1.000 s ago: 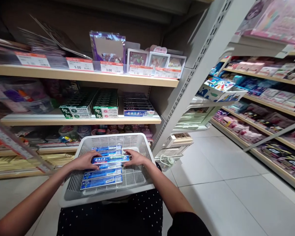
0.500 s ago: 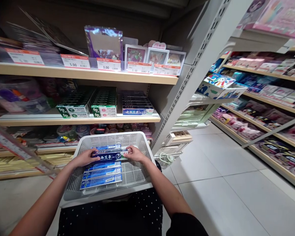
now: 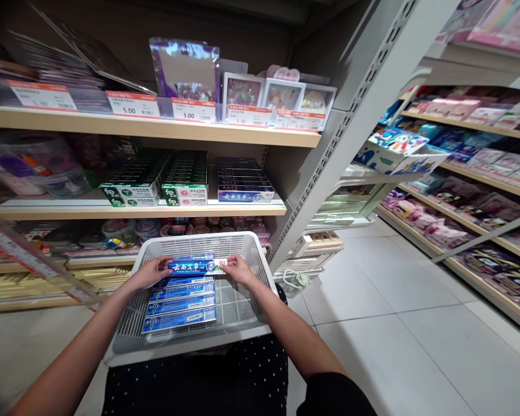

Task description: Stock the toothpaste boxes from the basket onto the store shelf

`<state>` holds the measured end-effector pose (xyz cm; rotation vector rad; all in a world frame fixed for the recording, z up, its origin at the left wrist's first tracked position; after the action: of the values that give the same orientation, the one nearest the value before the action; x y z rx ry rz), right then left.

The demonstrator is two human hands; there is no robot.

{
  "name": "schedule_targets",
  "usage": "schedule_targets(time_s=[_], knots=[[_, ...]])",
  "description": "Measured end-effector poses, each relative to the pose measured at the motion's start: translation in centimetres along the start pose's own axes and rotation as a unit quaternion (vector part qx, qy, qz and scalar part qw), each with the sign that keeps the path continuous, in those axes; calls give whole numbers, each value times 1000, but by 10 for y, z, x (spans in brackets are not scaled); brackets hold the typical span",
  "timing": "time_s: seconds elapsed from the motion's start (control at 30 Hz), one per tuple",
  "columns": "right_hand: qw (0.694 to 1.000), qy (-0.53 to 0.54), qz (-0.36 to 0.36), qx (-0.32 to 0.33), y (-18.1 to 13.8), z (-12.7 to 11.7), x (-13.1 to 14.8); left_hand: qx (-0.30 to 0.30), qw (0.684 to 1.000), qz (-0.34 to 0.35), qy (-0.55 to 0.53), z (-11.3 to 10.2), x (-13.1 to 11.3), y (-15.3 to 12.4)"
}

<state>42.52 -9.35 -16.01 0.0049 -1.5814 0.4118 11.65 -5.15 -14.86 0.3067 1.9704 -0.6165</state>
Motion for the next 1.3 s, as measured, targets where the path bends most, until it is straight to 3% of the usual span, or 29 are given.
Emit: schedule_targets(time_s=[0.47,0.93,1.3], knots=[[1000,-21,-3,-23,1,-1,7,-27,999,-4,-25,2,7,9],[998,-35,8,-46,-14,1,14,7,996,-27,-83,9,-23,6],[993,-58,-20,-102,-13,-17,8,31,993,-5,-115,19,-34,7]])
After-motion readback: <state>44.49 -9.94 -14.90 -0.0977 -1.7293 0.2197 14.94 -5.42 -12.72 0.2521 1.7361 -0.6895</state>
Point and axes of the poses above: each hand's wrist, its own y-axis towards the middle knuckle, its own z-axis out of the palm, x = y × z, the point moved 6 cm from there along y, towards the middle knuckle, and after that the axes turned 15 degrees about x, right-handed, at the moved point
